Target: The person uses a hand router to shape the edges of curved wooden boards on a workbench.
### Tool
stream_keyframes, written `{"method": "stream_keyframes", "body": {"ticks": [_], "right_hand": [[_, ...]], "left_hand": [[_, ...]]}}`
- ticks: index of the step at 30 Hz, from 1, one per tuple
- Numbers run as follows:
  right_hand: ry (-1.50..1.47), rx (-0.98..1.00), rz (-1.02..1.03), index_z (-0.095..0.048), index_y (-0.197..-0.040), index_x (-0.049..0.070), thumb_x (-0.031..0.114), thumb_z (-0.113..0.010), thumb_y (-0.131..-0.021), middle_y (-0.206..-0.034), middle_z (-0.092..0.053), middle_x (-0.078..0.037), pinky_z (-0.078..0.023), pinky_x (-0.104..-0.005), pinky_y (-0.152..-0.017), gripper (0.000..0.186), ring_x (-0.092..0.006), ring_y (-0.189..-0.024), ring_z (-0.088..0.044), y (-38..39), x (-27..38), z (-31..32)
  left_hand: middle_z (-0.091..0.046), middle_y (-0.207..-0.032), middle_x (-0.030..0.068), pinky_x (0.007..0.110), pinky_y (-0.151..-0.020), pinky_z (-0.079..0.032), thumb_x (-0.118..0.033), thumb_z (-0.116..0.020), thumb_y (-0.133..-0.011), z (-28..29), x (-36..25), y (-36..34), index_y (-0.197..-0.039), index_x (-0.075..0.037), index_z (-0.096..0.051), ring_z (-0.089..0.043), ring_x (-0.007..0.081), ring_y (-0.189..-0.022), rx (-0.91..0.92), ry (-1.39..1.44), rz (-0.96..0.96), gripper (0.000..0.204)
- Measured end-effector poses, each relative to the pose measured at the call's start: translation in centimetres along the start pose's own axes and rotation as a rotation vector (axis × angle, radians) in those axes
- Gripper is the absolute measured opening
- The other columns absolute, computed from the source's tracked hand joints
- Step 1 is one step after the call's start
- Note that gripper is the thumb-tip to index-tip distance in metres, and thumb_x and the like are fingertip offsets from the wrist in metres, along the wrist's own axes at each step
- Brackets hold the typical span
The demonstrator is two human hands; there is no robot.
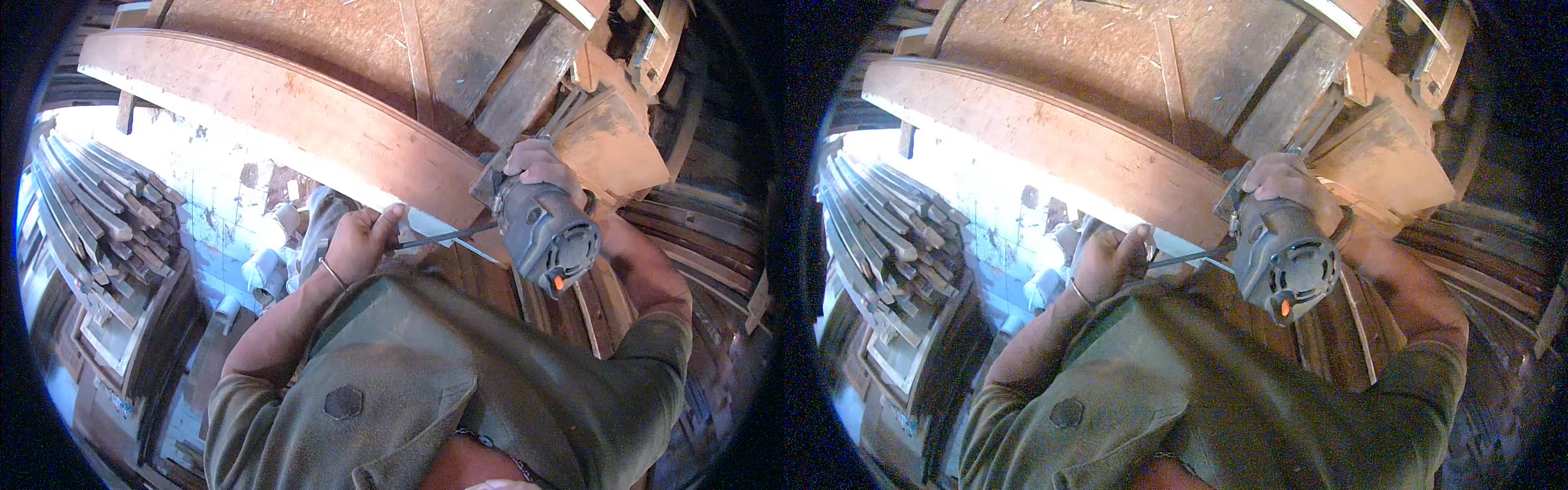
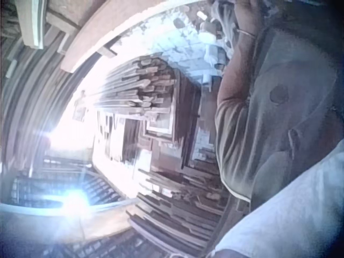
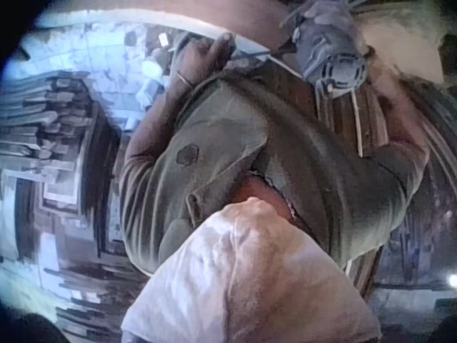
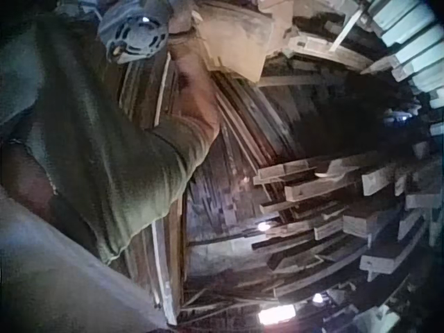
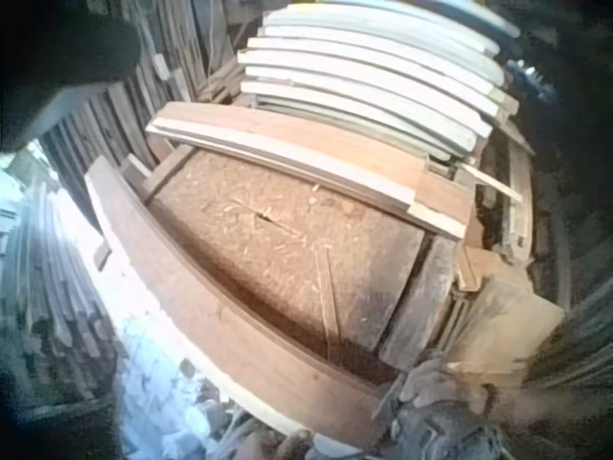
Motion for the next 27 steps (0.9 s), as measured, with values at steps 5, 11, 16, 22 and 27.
{"method": "stream_keyframes", "body": {"ticks": [5, 11, 16, 22, 27], "right_hand": [[-0.034, 0.037, 0.015, -0.057, -0.120, 0.012, 0.016, -0.082, -0.075, -0.115, -0.067, -0.013, -0.044, -0.0504, -0.100, 0.051, -0.0352, -0.109, -0.060, -0.3, -0.6, 0.0], [-0.102, -0.020, 0.023, -0.058, -0.118, 0.007, 0.021, -0.081, -0.080, -0.113, -0.066, -0.018, -0.044, -0.0531, -0.099, 0.047, -0.0369, -0.109, -0.060, -0.6, -0.8, -0.7], [-0.064, -0.070, 0.084, -0.058, -0.118, 0.005, 0.027, -0.078, -0.084, -0.112, -0.066, -0.020, -0.046, -0.0518, -0.094, 0.045, -0.0368, -0.105, -0.060, -1.2, -1.5, -1.5], [-0.029, -0.043, 0.131, -0.056, -0.120, 0.004, 0.026, -0.077, -0.084, -0.111, -0.066, -0.020, -0.047, -0.0514, -0.093, 0.047, -0.0357, -0.103, -0.061, -3.3, -2.0, -2.1], [-0.023, -0.042, 0.138, -0.056, -0.121, 0.005, 0.022, -0.078, -0.082, -0.111, -0.066, -0.019, -0.048, -0.0495, -0.094, 0.048, -0.0354, -0.106, -0.062, -6.6, -2.6, -3.5]], "left_hand": [[-0.062, -0.061, 0.0071, 0.030, -0.054, -0.048, -0.048, -0.059, -0.100, -0.1, 1.0, -0.5, -0.072, 0.004, -0.066, -0.058, 0.0123, -0.055, 0.032, 0.071, 0.002, 0.060], [-0.065, -0.063, 0.0083, 0.030, -0.056, -0.049, -0.047, -0.060, -0.100, 0.2, 0.7, -0.6, -0.077, 0.005, -0.070, -0.060, 0.0117, -0.057, 0.068, 0.080, -0.004, 0.058], [-0.064, -0.060, 0.0094, 0.032, -0.057, -0.049, -0.046, -0.061, -0.099, 0.4, 1.3, -0.7, -0.078, 0.002, -0.071, -0.060, 0.0126, -0.057, 0.073, -0.011, -0.108, 0.054], [-0.064, -0.062, 0.0135, 0.035, -0.060, -0.051, -0.049, -0.059, -0.099, 0.9, 1.4, -1.0, -0.079, 0.000, -0.073, -0.061, 0.0197, -0.057, 0.082, -0.103, -0.155, 0.054], [-0.066, -0.065, 0.0163, 0.039, -0.063, -0.053, -0.051, -0.059, -0.098, 1.1, 1.3, -1.2, -0.085, -0.002, -0.075, -0.066, 0.0283, -0.060, 0.096, -0.095, -0.151, 0.054]]}}
Point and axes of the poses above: each hand's wrist, its own y-axis away from the middle knuckle, its own z-axis out of the back of the hand, x = y × z, the point moved 1 cm from there along -y, towards the middle knuckle
